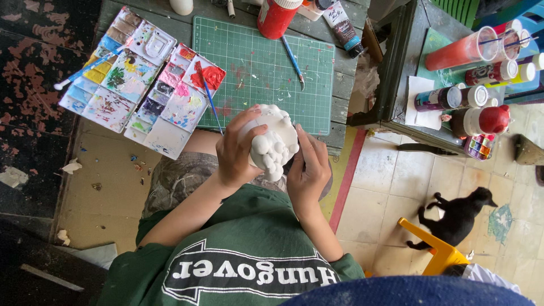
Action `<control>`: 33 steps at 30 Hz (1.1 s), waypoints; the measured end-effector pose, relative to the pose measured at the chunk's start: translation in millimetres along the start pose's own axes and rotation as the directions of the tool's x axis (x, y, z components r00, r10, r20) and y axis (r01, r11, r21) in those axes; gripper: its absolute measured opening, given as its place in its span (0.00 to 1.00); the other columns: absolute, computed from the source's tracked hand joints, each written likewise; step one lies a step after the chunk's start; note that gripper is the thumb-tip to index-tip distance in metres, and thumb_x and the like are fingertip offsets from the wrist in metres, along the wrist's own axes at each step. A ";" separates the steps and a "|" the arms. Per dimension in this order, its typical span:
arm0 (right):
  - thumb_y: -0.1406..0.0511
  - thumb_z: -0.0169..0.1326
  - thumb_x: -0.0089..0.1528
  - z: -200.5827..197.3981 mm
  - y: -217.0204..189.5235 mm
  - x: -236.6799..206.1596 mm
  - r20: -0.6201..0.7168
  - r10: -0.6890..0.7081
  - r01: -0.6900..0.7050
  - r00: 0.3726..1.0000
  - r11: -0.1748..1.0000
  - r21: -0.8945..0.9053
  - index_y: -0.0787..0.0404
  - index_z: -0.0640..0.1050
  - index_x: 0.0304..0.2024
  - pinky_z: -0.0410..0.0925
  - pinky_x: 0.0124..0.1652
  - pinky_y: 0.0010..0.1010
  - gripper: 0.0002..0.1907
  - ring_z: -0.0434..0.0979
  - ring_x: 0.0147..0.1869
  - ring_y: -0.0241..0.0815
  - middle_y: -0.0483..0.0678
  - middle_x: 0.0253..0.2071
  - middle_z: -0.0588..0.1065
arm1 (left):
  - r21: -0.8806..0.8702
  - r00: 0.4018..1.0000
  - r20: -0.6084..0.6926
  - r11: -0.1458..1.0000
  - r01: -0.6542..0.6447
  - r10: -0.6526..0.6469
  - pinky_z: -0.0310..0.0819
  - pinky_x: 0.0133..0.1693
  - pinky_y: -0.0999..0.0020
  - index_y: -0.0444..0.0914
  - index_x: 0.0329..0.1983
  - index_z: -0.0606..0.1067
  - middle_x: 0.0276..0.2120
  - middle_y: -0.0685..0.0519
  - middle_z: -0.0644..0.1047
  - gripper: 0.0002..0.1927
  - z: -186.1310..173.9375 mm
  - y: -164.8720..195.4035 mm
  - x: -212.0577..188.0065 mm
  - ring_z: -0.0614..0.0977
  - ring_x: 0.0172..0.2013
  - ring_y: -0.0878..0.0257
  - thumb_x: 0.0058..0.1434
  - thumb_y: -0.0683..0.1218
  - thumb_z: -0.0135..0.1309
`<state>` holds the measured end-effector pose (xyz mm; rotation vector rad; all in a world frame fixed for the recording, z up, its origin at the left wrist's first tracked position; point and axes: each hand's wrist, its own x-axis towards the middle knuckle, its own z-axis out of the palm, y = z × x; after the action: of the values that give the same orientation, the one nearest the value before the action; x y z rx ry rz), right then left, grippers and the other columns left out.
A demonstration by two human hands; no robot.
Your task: The person sits at a workbench holding a white plaster figurine and paints it with red paint using a brush. They rotate the figurine to reach different sides, dip the brush in red paint on a palette, and paint the base and body sections of the figurine.
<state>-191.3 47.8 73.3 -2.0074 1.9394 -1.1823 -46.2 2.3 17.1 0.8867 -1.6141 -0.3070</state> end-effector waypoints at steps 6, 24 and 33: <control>0.79 0.52 0.65 1.6 6.5 -10.2 -0.060 -0.102 0.105 0.993 0.993 0.054 0.61 0.79 0.55 0.70 0.58 0.35 0.18 0.79 0.55 0.48 0.51 0.53 0.79 | 0.047 0.987 -0.014 0.986 0.160 -0.160 0.81 0.57 0.59 0.38 0.65 0.63 0.63 0.44 0.68 0.47 1.6 -5.5 3.5 0.74 0.62 0.46 0.47 0.53 0.79; 0.75 0.62 0.59 -12.6 -0.5 24.2 -0.051 -0.454 0.448 0.889 0.889 -0.097 0.56 0.85 0.46 0.68 0.55 0.38 0.14 0.74 0.52 0.46 0.43 0.49 0.81 | -0.752 0.904 0.145 0.549 0.364 -0.402 0.63 0.72 0.60 0.36 0.75 0.54 0.71 0.47 0.62 0.53 -4.0 -14.0 -10.0 0.67 0.69 0.58 0.55 0.53 0.72; 0.66 0.58 0.62 -36.5 26.9 27.2 -0.028 -0.654 0.643 0.756 0.749 -0.157 0.50 0.86 0.42 0.64 0.50 0.39 0.09 0.73 0.49 0.43 0.37 0.45 0.83 | -0.612 0.827 0.288 0.571 0.547 -0.483 0.74 0.65 0.61 0.32 0.69 0.64 0.63 0.46 0.73 0.42 -21.6 14.2 -3.0 0.77 0.62 0.59 0.54 0.47 0.70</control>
<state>-237.6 34.4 95.3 -2.8928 1.3856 -1.2793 -31.5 19.8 29.6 0.7432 -1.1213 -1.2950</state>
